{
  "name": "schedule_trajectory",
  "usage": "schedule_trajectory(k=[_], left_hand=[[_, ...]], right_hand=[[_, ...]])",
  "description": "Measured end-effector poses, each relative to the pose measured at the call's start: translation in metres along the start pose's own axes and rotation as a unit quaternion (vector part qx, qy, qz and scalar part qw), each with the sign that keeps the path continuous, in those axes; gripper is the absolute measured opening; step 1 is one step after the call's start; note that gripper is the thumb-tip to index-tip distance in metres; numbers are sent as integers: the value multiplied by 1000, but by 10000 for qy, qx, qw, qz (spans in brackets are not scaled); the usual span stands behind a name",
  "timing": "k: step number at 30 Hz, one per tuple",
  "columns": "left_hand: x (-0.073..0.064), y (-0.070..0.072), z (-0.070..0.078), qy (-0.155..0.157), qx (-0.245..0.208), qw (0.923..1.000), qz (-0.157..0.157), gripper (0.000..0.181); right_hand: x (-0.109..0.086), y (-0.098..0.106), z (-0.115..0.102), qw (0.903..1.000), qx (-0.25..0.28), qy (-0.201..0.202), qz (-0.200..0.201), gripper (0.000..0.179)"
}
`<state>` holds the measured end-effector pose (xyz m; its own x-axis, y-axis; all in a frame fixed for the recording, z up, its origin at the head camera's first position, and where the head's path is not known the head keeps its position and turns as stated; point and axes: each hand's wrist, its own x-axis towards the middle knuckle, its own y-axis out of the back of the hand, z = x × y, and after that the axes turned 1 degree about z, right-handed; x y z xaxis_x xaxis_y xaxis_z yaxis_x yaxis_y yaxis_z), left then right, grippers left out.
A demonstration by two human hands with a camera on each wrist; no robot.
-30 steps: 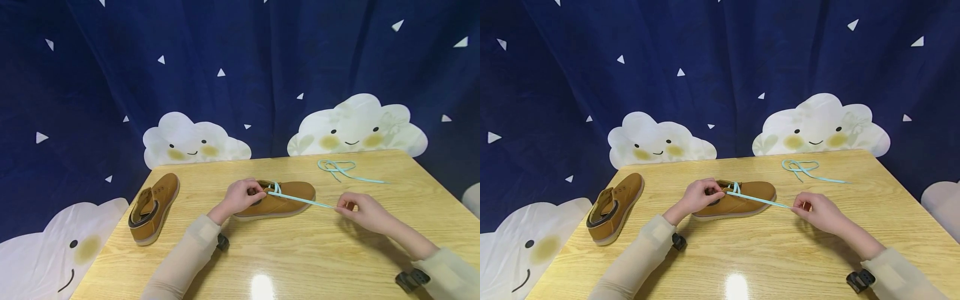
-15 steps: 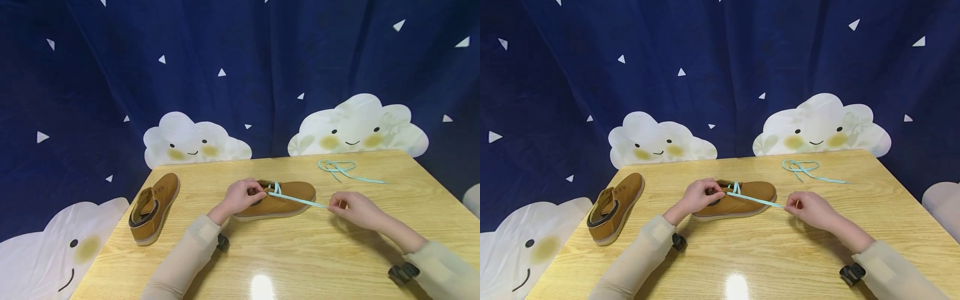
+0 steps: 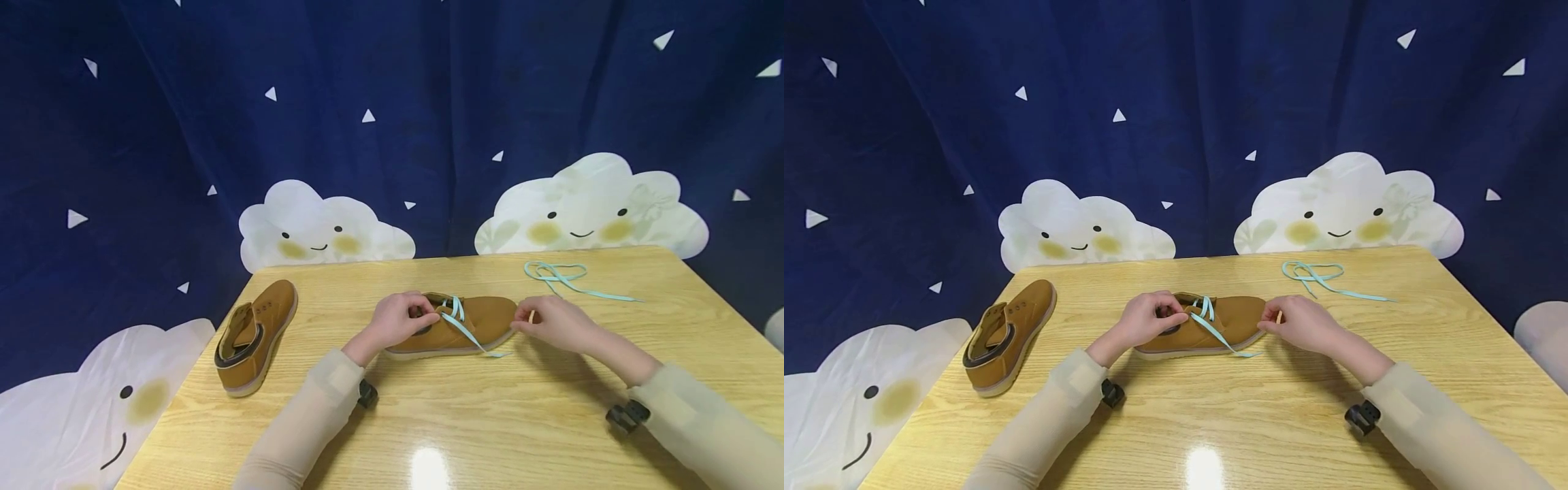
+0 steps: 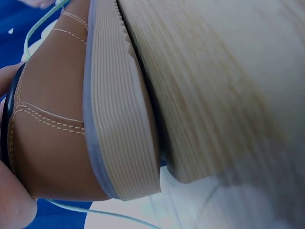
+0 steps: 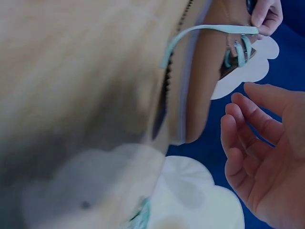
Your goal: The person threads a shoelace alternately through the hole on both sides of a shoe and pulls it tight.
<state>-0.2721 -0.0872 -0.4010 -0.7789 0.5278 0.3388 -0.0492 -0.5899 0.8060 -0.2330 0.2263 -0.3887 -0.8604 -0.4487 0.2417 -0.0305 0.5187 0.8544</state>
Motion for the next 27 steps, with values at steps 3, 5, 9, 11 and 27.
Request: schedule_trajectory(k=[3,5,9,11,27], left_hand=[[0,0,-1,14,12,10000,-7,13],[0,0,-1,28,25,10000,-20,12],[0,0,-1,52,9,10000,-44,13],[0,0,-1,53,0,10000,-62,13],[1,0,-1,61,-10,9999,-101,13]], right_hand=[[17,0,-8,10000,-35,50,22,13],[29,-3,-13,9999,-80,82,40,12],[51,-12,-25,9997,-77,173,160,7],[60,-18,-30,9994,-75,212,253,5],[91,-46,-46,9994,112,149,287,6]])
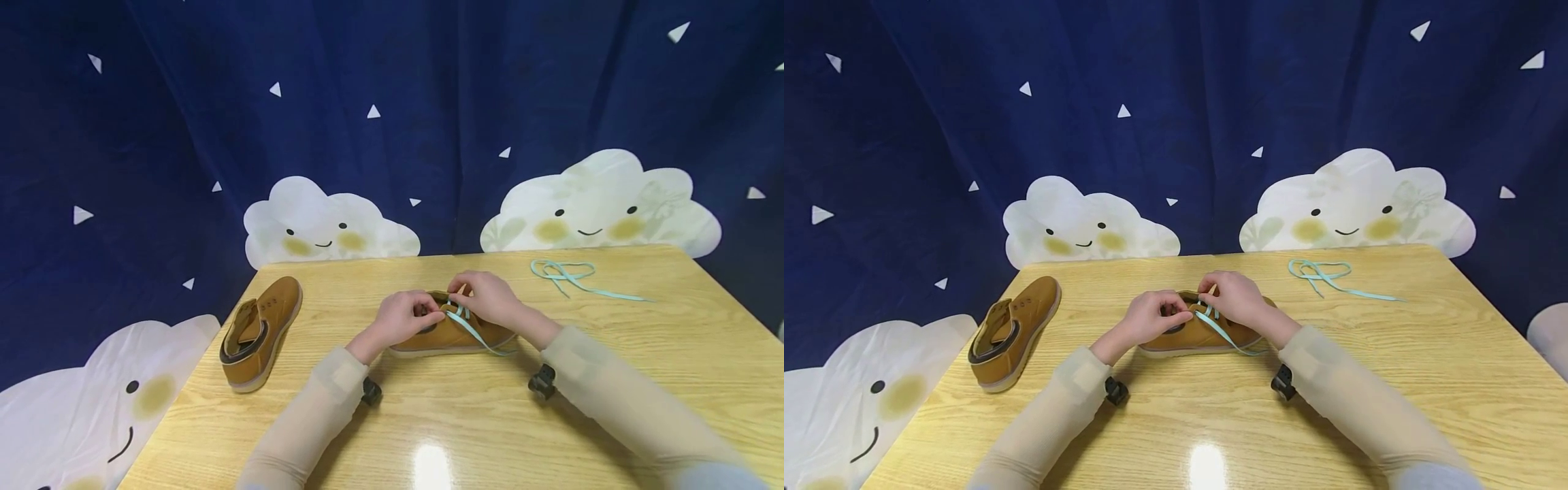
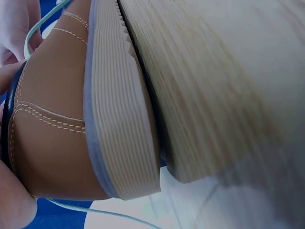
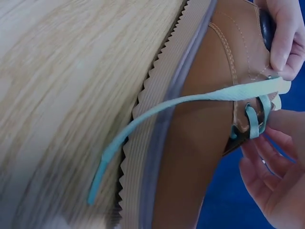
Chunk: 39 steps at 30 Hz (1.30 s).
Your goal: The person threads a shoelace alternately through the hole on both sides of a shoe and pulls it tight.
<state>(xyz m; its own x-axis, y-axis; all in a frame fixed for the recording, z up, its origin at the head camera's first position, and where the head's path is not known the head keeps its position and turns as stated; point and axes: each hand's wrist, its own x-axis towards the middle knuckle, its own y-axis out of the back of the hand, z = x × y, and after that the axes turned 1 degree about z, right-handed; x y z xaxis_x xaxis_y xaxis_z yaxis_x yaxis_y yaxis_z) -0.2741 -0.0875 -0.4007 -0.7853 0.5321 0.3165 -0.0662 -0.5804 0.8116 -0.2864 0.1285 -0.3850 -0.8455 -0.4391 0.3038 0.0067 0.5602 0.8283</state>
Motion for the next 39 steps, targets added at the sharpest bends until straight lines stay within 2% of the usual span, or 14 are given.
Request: schedule_trajectory(k=[4,7,10,13,15,18,20,22,26,31,35,39], left_hand=[[1,1,0,64,-60,9999,-79,13],[2,2,-1,60,-499,9987,-42,13],[1,6,-4,10,-1230,9920,290,13],[-3,12,-10,-102,-1663,9821,884,12],[-9,22,-4,-83,-1742,9776,1181,12],[-15,30,-11,96,-1597,9776,1369,10],[-17,35,-16,325,-1492,9801,1270,12],[-17,34,-31,538,-1356,9825,1155,13],[-21,37,-40,927,-1377,9833,747,19],[-25,36,-46,1137,-1457,9826,199,22],[-27,36,-48,1162,-1642,9794,197,20],[-30,39,-51,1204,-2097,9699,275,17]], right_hand=[[1,-1,1,10000,3,-68,53,5],[2,-2,2,9999,-9,-136,69,6],[2,-2,2,9998,7,-141,119,5],[3,-4,1,9997,61,-142,171,5],[3,-4,1,9997,91,-161,175,5],[2,-6,1,9996,87,-229,163,5],[2,-6,2,9995,94,-231,173,5],[1,-6,2,9995,113,-230,183,5],[1,-6,1,9995,138,-222,186,5],[1,-6,2,9994,156,-220,198,5],[0,-6,2,9995,180,-175,216,5],[0,-6,3,9995,187,-162,208,4]])
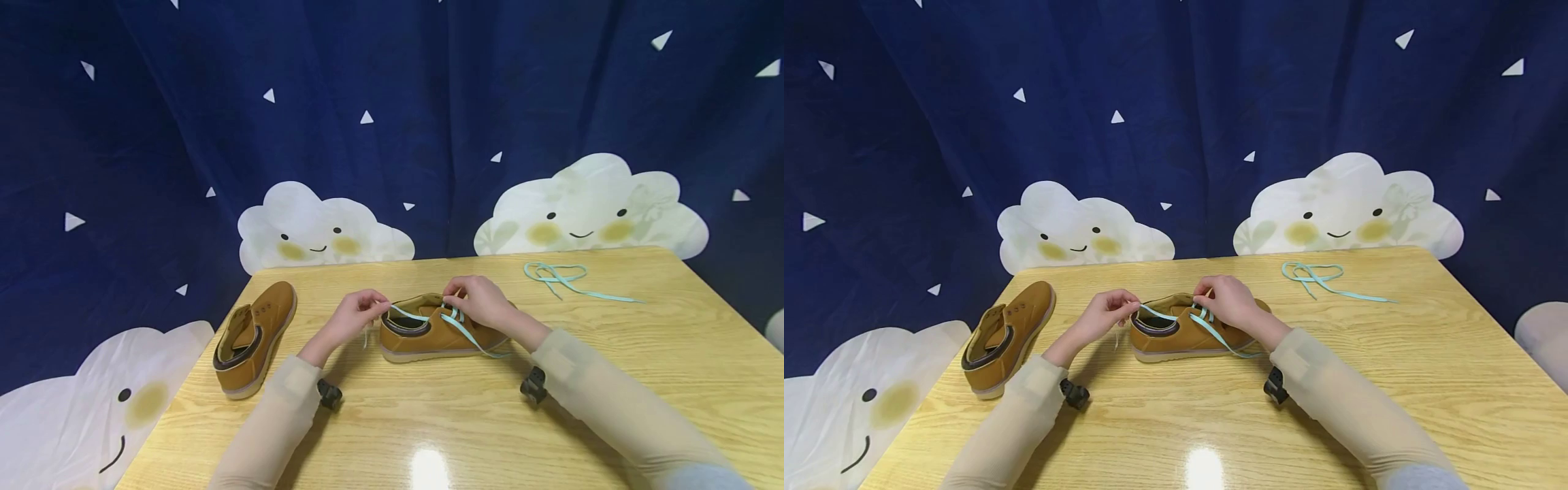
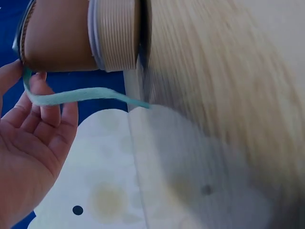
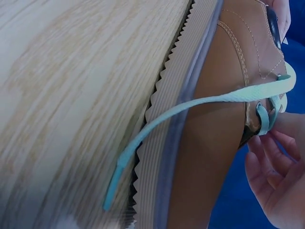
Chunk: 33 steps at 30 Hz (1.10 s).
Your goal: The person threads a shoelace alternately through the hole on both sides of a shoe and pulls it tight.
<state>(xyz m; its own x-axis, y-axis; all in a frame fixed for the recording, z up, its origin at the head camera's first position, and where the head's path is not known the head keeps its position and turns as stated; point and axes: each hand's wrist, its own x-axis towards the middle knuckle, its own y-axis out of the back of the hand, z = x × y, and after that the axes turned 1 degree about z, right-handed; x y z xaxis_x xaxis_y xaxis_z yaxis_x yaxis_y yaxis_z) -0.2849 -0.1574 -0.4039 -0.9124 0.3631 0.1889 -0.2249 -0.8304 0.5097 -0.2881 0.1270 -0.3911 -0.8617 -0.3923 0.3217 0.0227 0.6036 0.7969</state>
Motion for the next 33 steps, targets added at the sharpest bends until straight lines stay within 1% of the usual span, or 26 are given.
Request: schedule_trajectory(k=[2,4,9,11,14,19,21,23,25,27,30,33], left_hand=[[-2,4,-3,22,-126,9999,-11,17],[-6,8,-5,114,-148,9998,8,19],[-19,21,-9,364,97,9992,128,25],[-25,27,-10,394,198,9988,200,25],[-32,37,-10,365,167,9985,372,21],[-39,50,-8,375,-291,9953,839,18],[-39,54,-7,436,-546,9923,1021,20],[-38,55,-6,551,-915,9871,1194,18],[-37,55,-5,611,-1432,9788,1332,13],[-35,54,-3,649,-2070,9650,1475,9],[-32,50,1,563,-3029,9379,1596,19],[-28,45,5,396,-3913,9056,1585,21]], right_hand=[[0,0,0,10000,14,11,-1,4],[0,0,0,10000,27,14,0,4],[0,-1,0,10000,40,27,-6,4],[1,-1,1,10000,35,46,-16,4],[1,-1,1,10000,31,50,-37,4],[2,0,2,10000,49,48,-34,5],[2,0,2,10000,51,45,-25,5],[2,0,2,10000,55,37,-28,5],[2,0,2,10000,58,29,-30,5],[2,0,2,10000,64,22,-40,5],[1,0,2,10000,69,12,-40,5],[1,0,2,10000,80,12,-33,5]])
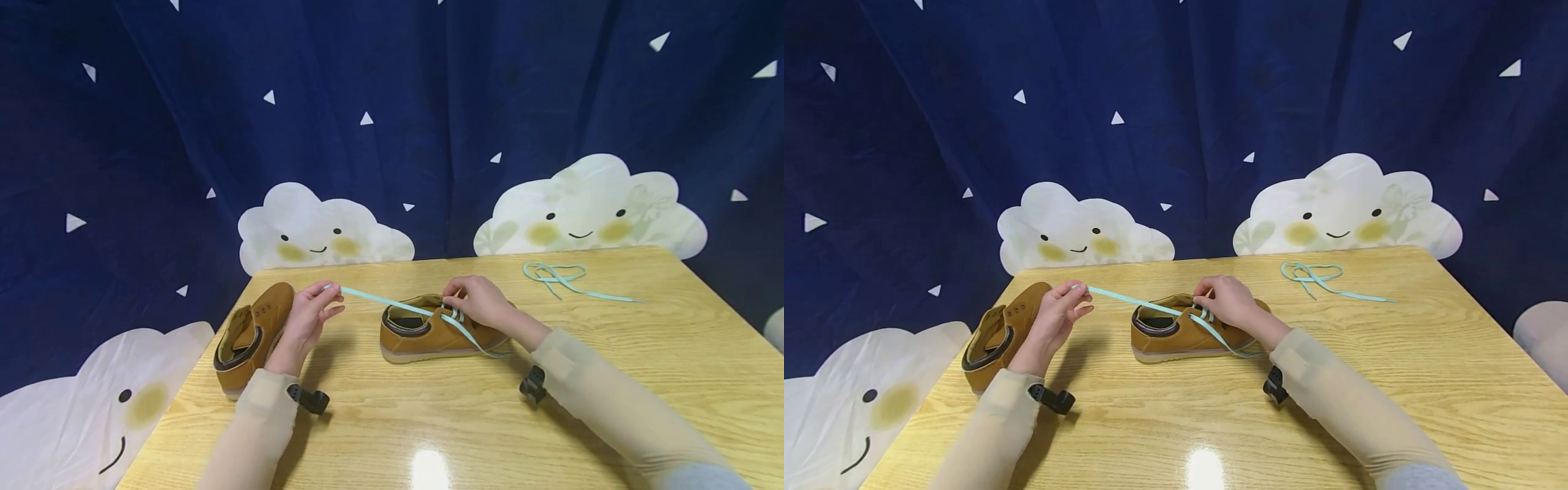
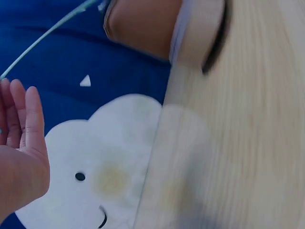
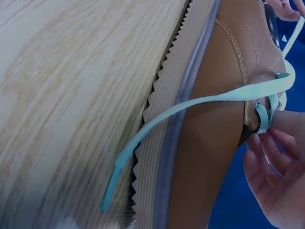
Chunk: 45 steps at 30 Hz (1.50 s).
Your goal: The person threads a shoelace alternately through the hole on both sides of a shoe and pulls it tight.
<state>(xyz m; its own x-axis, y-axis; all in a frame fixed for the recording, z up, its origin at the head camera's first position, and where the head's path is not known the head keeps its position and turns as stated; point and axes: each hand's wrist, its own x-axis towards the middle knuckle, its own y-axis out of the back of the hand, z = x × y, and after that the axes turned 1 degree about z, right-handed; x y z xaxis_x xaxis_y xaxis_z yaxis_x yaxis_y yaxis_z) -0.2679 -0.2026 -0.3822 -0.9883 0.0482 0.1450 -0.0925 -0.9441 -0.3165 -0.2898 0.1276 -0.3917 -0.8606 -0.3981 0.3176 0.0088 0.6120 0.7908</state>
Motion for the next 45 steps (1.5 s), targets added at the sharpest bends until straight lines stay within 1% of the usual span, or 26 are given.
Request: schedule_trajectory(k=[2,3,6,9,11,13,14,16,18,19,21,22,24,26,27,28,30,31,33,35,37,38,40,42,43,45], left_hand=[[1,-6,-1,3,-615,9981,-85,18],[2,-9,-1,0,-939,9955,-152,17],[3,-19,-2,-22,-1718,9841,-454,14],[6,-31,-2,-95,-2163,9739,-674,11],[7,-39,-1,-147,-2148,9741,-695,10],[9,-47,-2,-211,-1890,9801,-568,12],[10,-50,-2,-236,-1661,9846,-483,15],[12,-56,-4,-275,-971,9943,-352,19],[14,-62,-8,-275,-176,9990,-322,18],[14,-64,-10,-272,209,9987,-377,18],[15,-68,-14,-269,974,9933,-558,25],[15,-70,-16,-277,1324,9885,-676,29],[14,-74,-21,-360,1943,9758,-938,31],[13,-78,-24,-531,2528,9596,-1114,29],[12,-80,-26,-661,2892,9478,-1168,28],[11,-83,-27,-818,3273,9336,-1209,27],[9,-88,-29,-1131,3984,9014,-1262,27],[9,-90,-30,-1303,4324,8829,-1289,27],[9,-95,-32,-1669,4939,8418,-1399,29],[10,-98,-34,-1986,5298,8087,-1610,30],[11,-102,-37,-2237,5619,7756,-1810,33],[11,-103,-39,-2332,5756,7605,-1896,33],[12,-106,-42,-2394,6023,7349,-1997,32],[13,-108,-45,-2350,6269,7139,-2052,32],[13,-109,-46,-2319,6368,7057,-2066,31],[13,-111,-48,-2234,6509,6950,-2085,31]], right_hand=[[0,0,0,10000,12,2,5,5],[0,0,0,10000,25,7,4,5],[-1,-1,0,10000,67,-3,-4,5],[-1,-1,1,9999,118,12,1,5],[0,-1,2,9999,144,34,12,5],[0,0,2,9999,153,43,24,5],[0,0,2,9999,156,45,27,5],[0,1,1,9999,164,34,21,5],[0,1,0,9998,177,6,3,5],[0,1,0,9998,189,-7,-8,5],[0,1,0,9998,208,-26,-30,5],[0,1,0,9997,217,-45,-41,5],[0,1,0,9997,229,-86,-49,5],[0,1,1,9997,232,-95,-37,5],[0,0,1,9997,234,-98,-24,5],[0,0,1,9997,238,-92,-7,5],[1,0,1,9997,243,-87,31,5],[1,0,2,9997,243,-78,52,5],[1,0,1,9996,243,-69,80,5],[1,0,2,9996,246,-55,88,5],[1,0,2,9996,253,-48,79,5],[1,0,2,9996,254,-54,70,5],[1,-1,2,9996,263,-75,53,5],[1,-1,3,9995,282,-116,48,5],[1,-1,3,9995,293,-124,47,5],[1,-1,3,9993,330,-142,39,5]])
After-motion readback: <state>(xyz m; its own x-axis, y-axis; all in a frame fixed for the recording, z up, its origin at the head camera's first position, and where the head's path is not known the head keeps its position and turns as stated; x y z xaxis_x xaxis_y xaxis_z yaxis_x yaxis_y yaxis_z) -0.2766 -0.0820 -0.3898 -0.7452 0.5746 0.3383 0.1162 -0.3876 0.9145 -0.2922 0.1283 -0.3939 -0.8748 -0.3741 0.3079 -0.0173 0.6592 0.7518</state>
